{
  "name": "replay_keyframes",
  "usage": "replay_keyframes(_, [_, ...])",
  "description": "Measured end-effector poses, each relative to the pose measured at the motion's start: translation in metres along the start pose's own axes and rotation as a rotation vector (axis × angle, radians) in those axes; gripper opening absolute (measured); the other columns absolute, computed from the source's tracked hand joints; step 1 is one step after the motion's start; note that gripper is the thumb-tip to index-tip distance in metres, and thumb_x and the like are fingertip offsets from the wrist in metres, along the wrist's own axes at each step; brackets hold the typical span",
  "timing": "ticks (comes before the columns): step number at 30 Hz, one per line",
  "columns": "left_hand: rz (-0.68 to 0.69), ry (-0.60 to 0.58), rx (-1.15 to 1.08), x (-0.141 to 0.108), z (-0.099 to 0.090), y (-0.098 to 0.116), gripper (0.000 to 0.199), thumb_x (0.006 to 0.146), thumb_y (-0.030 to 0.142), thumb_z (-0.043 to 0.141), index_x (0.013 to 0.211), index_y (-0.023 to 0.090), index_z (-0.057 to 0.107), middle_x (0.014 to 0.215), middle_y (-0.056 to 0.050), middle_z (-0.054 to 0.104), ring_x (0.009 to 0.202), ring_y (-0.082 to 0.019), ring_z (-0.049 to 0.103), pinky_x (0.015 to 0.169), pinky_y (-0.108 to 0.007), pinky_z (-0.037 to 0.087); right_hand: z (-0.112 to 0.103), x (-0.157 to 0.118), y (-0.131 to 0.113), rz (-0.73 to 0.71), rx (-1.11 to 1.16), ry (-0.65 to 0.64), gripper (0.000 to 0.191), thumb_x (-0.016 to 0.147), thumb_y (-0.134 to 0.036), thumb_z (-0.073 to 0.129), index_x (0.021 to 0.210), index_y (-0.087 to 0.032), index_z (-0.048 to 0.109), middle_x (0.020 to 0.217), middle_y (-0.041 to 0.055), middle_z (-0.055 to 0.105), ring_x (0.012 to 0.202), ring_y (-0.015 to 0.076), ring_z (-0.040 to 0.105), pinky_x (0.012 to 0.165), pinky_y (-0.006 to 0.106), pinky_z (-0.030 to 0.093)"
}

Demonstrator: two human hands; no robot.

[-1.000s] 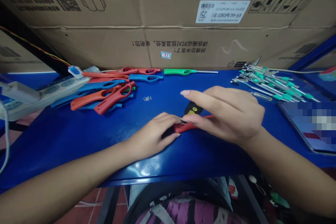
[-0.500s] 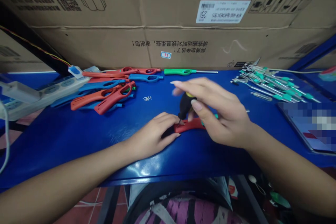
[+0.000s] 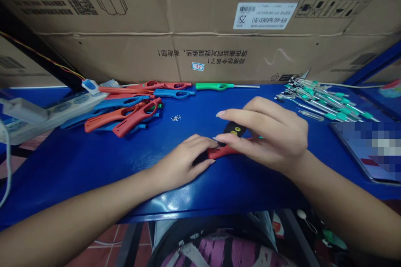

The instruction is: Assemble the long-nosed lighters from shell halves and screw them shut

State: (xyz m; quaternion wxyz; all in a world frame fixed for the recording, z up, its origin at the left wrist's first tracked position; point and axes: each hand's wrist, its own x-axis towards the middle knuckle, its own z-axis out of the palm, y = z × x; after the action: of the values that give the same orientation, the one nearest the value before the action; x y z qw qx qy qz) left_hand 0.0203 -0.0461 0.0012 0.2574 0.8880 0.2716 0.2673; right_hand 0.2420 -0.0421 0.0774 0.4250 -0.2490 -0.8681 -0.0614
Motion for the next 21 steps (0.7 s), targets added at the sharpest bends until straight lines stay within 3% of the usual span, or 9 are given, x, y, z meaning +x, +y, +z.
replay_keyframes(2, [-0.006,-0.003,-0.001,0.0003,-0.0002,0.0005,0.021,0.098,0.022,0.060,0.118,0.018,0.058,0.114,-0.008,0.066,0.109,-0.022,0.060,0.097,-0.039,0.051,0.0003,0.0001,-0.0002,-0.009,-0.039,-0.009,0.030,0.097,-0.030,0.061,0.122,-0.016,0.067,0.094,0.0077,0.067,0.081,0.0163,0.063,0.070,0.028,0.056])
replay_keyframes(5, [-0.036,-0.031,-0.004,0.0007,-0.0007,0.0012,0.017,0.098,0.023,0.059,0.115,0.018,0.059,0.112,-0.008,0.065,0.110,-0.023,0.059,0.098,-0.041,0.050,0.0016,0.0016,-0.0024,0.063,0.153,-0.096,0.039,0.101,-0.018,0.043,0.138,-0.014,0.056,0.117,0.0121,0.065,0.098,0.0178,0.064,0.081,0.032,0.058])
replay_keyframes(7, [-0.031,-0.030,0.003,0.0007,-0.0006,0.0012,0.016,0.099,0.023,0.058,0.113,0.018,0.059,0.109,-0.008,0.065,0.107,-0.023,0.060,0.095,-0.041,0.051,0.0025,0.0018,-0.0037,0.084,0.248,-0.119,0.037,0.101,-0.017,0.047,0.137,-0.017,0.057,0.111,0.0085,0.067,0.095,0.0158,0.065,0.081,0.030,0.058])
replay_keyframes(10, [-0.008,-0.004,0.014,0.0004,-0.0001,0.0007,0.014,0.099,0.023,0.058,0.111,0.018,0.059,0.105,-0.007,0.065,0.100,-0.021,0.060,0.089,-0.038,0.052,0.0037,-0.0004,-0.0048,0.038,0.111,-0.020,0.029,0.094,-0.028,0.066,0.122,-0.020,0.066,0.090,0.0033,0.067,0.079,0.0139,0.063,0.071,0.025,0.057])
replay_keyframes(13, [-0.014,-0.007,0.007,0.0007,-0.0005,0.0008,0.014,0.099,0.023,0.058,0.112,0.018,0.058,0.107,-0.007,0.065,0.103,-0.022,0.060,0.092,-0.039,0.051,0.0045,-0.0017,-0.0064,0.010,0.026,0.003,0.031,0.098,-0.030,0.058,0.127,-0.020,0.064,0.101,0.0068,0.069,0.086,0.0162,0.066,0.074,0.028,0.058])
replay_keyframes(16, [-0.027,-0.037,-0.006,0.0011,-0.0011,0.0013,0.013,0.099,0.022,0.058,0.111,0.018,0.059,0.109,-0.008,0.065,0.109,-0.023,0.059,0.096,-0.040,0.050,0.0045,-0.0003,-0.0075,0.061,0.193,-0.080,0.039,0.102,-0.017,0.042,0.139,-0.017,0.055,0.116,0.0094,0.068,0.100,0.0169,0.066,0.084,0.031,0.058])
replay_keyframes(18, [-0.020,-0.034,-0.009,0.0012,-0.0011,0.0015,0.012,0.098,0.021,0.058,0.110,0.018,0.059,0.107,-0.007,0.065,0.106,-0.022,0.059,0.094,-0.039,0.050,0.0043,-0.0001,-0.0069,0.060,0.186,-0.070,0.033,0.101,-0.019,0.049,0.133,-0.018,0.059,0.106,0.0070,0.070,0.093,0.0153,0.067,0.079,0.028,0.058])
replay_keyframes(21, [-0.011,-0.010,-0.010,0.0009,-0.0009,0.0015,0.013,0.099,0.022,0.058,0.112,0.019,0.059,0.105,-0.006,0.065,0.100,-0.020,0.060,0.090,-0.036,0.051,0.0045,-0.0023,-0.0050,-0.014,-0.005,0.022,0.028,0.094,-0.031,0.067,0.120,-0.021,0.067,0.090,0.0036,0.071,0.078,0.0142,0.066,0.068,0.025,0.056])
